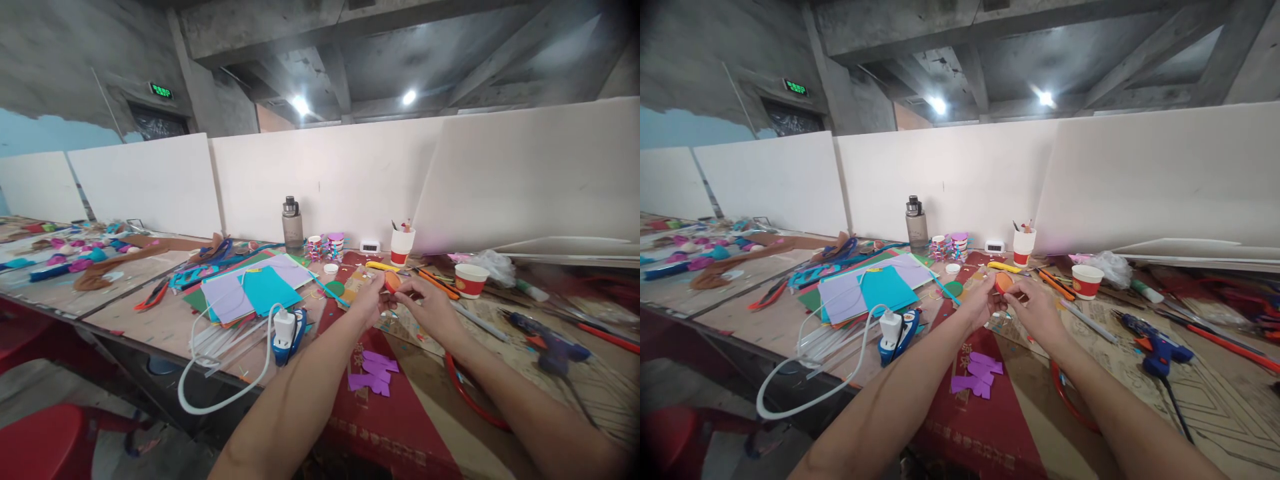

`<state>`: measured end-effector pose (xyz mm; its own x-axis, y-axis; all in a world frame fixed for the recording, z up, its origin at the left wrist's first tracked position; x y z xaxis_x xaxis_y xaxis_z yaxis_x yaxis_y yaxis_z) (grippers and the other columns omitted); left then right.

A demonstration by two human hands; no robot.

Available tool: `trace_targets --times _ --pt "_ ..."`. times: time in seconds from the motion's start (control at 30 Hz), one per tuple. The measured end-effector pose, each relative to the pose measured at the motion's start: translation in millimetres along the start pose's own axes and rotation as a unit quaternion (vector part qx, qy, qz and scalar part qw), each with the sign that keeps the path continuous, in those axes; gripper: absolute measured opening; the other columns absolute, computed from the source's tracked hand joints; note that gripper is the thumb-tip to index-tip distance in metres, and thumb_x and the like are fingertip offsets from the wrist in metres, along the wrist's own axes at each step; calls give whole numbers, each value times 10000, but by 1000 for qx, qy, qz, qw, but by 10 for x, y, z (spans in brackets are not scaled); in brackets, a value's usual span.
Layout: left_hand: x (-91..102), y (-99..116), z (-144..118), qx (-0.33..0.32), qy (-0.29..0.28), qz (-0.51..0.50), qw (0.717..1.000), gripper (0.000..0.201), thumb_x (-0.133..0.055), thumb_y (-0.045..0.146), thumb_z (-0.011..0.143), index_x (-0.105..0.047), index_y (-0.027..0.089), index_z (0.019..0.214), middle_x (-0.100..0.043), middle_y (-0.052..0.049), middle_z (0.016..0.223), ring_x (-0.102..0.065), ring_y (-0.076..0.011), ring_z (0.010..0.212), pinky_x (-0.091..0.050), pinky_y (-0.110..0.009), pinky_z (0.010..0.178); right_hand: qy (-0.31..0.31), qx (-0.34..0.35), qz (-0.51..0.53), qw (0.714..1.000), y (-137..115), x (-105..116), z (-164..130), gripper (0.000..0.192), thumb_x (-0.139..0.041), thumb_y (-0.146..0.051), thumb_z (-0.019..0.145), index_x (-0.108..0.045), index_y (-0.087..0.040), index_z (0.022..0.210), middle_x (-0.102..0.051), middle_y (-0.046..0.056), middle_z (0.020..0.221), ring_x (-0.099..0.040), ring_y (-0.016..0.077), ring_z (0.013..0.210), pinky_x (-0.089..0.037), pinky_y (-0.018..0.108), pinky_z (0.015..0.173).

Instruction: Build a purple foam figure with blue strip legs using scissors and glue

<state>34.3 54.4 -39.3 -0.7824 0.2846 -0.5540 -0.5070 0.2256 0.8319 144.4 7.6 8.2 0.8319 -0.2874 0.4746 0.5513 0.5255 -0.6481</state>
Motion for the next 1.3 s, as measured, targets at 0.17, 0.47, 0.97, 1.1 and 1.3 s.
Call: trace_targets --times 0.17,0.47,0.97,1.1,1.3 --pt "-8 137 -25 -82 3 38 996 458 -626 516 830 -557 178 1131 -649 -26 835 -621 -98 584 -367 -181 492 58 -93 81 991 173 18 -12 296 -608 -474 803 -635 -208 932 -652 80 968 -617 203 797 -541 368 694" --pt "-3 195 -23 -157 14 139 978 546 -747 381 736 -603 206 1233 -612 -98 1222 -599 -119 816 -427 -210 602 40 -236 296 925 392 -149 -45 397 -754 -517 659 -649 -232 915 -644 32 903 -627 168 756 -577 324 654" --pt "-119 273 -84 -222 -26 378 898 607 -649 123 743 -533 206 1333 -593 -119 1329 -591 -245 1133 -476 -389 938 7 -249 386 888 343 -209 -40 319 -743 -462 681 -690 -237 901 -715 50 1025 -686 203 845 -589 335 697" --pt "-113 219 -39 -235 -48 380 893 629 -640 98 731 -519 194 1341 -562 -139 1362 -542 -269 1229 -444 -432 1015 -7 -239 389 889 320 -214 -28 297 -717 -384 690 -703 -239 948 -718 49 1055 -681 198 887 -572 327 742" --pt "-115 148 55 -205 -122 247 939 615 -624 128 763 -484 202 1357 -493 -129 1431 -483 -254 1315 -364 -440 1120 8 -257 365 895 400 -179 -22 262 -724 -320 666 -687 -214 903 -708 48 998 -660 152 769 -555 327 747"
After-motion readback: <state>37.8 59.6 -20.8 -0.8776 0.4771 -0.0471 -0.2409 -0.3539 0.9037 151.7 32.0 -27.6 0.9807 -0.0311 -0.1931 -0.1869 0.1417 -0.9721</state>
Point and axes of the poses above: each hand's wrist, its own z-axis towards the middle knuckle, its own x-axis out of the back of the hand, y = z × x, the point moved 6 cm from there along z, towards the middle knuckle
